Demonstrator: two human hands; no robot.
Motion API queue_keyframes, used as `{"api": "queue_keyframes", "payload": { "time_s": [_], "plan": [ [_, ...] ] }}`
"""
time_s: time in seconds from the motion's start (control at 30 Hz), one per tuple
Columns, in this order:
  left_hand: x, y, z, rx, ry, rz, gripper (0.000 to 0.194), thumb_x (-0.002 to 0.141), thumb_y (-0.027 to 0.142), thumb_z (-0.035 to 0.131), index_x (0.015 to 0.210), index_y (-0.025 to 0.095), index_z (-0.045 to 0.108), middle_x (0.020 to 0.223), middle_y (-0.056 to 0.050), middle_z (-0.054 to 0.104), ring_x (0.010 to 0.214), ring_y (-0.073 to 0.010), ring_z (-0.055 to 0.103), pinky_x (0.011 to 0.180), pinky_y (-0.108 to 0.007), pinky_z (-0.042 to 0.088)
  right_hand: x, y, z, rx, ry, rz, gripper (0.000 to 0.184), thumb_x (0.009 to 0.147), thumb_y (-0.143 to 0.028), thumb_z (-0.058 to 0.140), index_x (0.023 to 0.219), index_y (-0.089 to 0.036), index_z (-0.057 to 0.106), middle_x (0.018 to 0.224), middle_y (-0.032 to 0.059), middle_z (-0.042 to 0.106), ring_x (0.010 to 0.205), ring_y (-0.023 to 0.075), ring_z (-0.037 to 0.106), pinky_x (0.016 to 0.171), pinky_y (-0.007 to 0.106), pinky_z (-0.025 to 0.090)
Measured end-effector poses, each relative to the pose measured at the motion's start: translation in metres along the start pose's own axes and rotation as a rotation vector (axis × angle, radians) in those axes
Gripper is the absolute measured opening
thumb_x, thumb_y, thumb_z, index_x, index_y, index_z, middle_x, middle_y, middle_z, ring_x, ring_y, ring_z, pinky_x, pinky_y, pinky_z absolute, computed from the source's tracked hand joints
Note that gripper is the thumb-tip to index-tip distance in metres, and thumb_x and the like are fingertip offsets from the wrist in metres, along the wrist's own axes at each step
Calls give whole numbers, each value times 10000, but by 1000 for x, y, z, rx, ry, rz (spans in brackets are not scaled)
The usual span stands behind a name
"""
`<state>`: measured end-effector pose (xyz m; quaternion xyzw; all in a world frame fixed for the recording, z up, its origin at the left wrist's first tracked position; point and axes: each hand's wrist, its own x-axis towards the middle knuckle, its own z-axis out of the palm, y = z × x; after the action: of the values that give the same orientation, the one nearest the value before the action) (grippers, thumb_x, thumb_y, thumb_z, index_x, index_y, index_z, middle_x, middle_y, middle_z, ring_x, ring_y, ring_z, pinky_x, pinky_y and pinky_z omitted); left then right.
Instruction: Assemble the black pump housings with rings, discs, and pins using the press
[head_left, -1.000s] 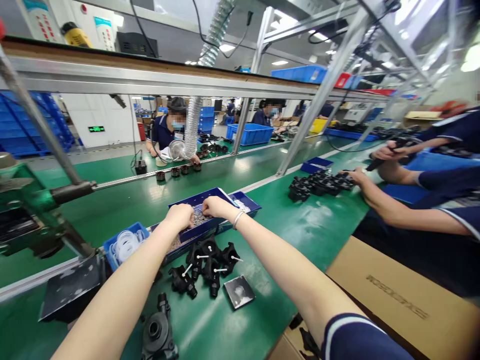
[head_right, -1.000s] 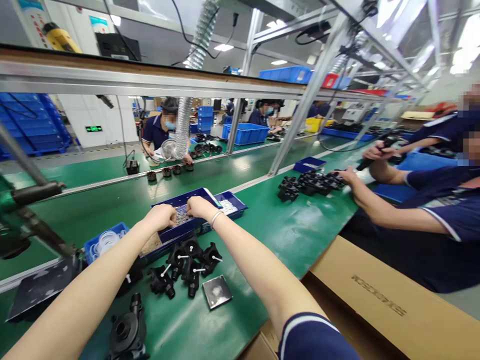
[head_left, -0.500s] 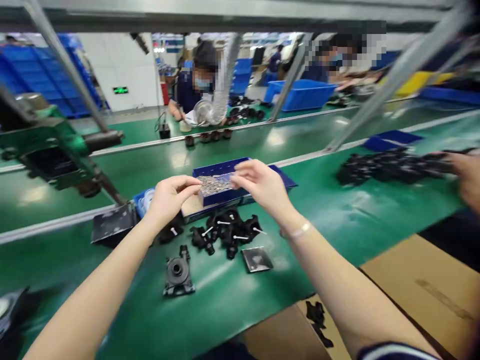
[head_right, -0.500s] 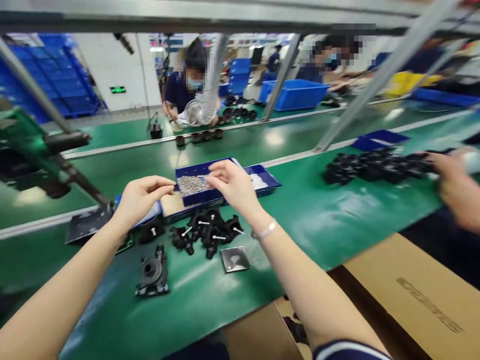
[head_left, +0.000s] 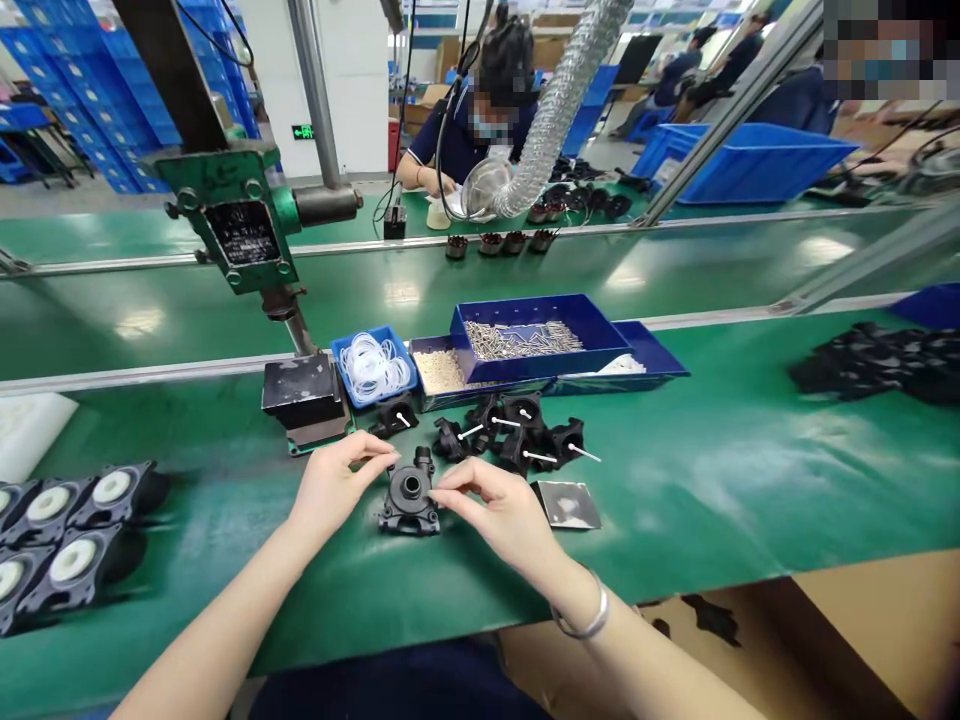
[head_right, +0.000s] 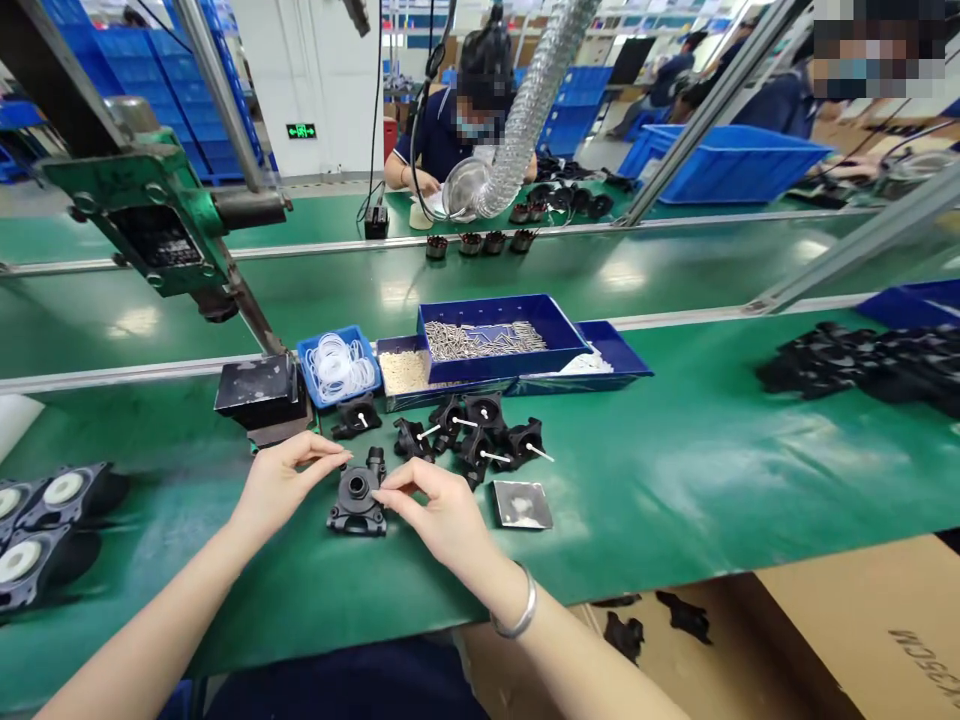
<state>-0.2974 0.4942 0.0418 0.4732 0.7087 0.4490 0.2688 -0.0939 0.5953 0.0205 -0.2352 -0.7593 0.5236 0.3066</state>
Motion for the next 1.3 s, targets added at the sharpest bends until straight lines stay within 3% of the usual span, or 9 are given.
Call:
{"api": "queue_keyframes", "payload": {
  "time_s": [0.27,0.4,0.5,0.77,0.9,0.97,1.03,1.13,1.3],
  "plan": [
    [-2,-14,5,80,12,188,96,925,306,666,938,232,725,930,17,782,867,-160,742,832,-267,587,-18,-4,8,-174,28,-254,59,928,-210,691,886,-224,651,808,21,729,747,163,698,706,291,572],
    [-1,-22,-2,371,-4,556,115,969,246,600,989,194,702,981,-38,792,912,-182,746,870,-318,584,-21,-1,5,-417,-99,-562,186,930,-77,629,1077,-192,617,927,90,724,866,207,674,755,362,572],
    [2,-25,-8,537,-74,784,151,983,190,546,1057,179,677,1013,-65,792,905,-188,751,928,-364,577,-23,4,-1,-501,-134,-608,284,912,-75,644,1166,-192,591,986,118,714,909,229,664,760,386,576],
    [1,-29,-13,614,-145,822,286,940,158,545,1213,174,632,1164,-123,756,1051,-228,728,968,-408,566,-23,8,-21,-589,-180,-631,369,933,-169,615,1296,-231,591,1047,106,731,925,227,700,777,368,600],
    [25,1,-18,596,-5,804,277,934,193,563,1201,179,635,1214,-125,737,1110,-237,704,972,-394,542,31,-20,-72,-591,278,-529,281,938,-175,590,1201,-251,653,1029,74,732,921,205,699,839,349,584],
    [52,30,-15,600,75,831,251,953,213,541,1178,168,641,1205,-113,737,1119,-236,691,986,-385,514,77,-28,-105,-715,377,-430,220,949,-228,576,1138,-202,686,1072,100,716,918,205,682,831,338,564],
    [86,62,-4,634,80,834,244,976,236,504,1145,156,661,1168,-99,745,1099,-243,687,1005,-399,479,126,-26,-134,-896,273,-216,220,951,-243,564,1070,-147,722,1065,121,723,946,215,673,844,320,530],
    [140,102,25,790,-99,694,273,985,240,473,1083,149,711,1124,-106,754,1076,-266,682,1026,-433,429,185,-13,-162,-1078,-88,187,175,883,-230,651,917,-109,772,872,109,757,827,205,676,780,273,487],
    [211,123,82,958,-336,504,110,853,204,674,824,165,772,918,-119,785,975,-261,716,909,-353,472,214,16,-165,-1053,-225,286,80,764,-131,733,693,-116,766,638,45,720,602,140,607,587,225,393]
  ]
}}
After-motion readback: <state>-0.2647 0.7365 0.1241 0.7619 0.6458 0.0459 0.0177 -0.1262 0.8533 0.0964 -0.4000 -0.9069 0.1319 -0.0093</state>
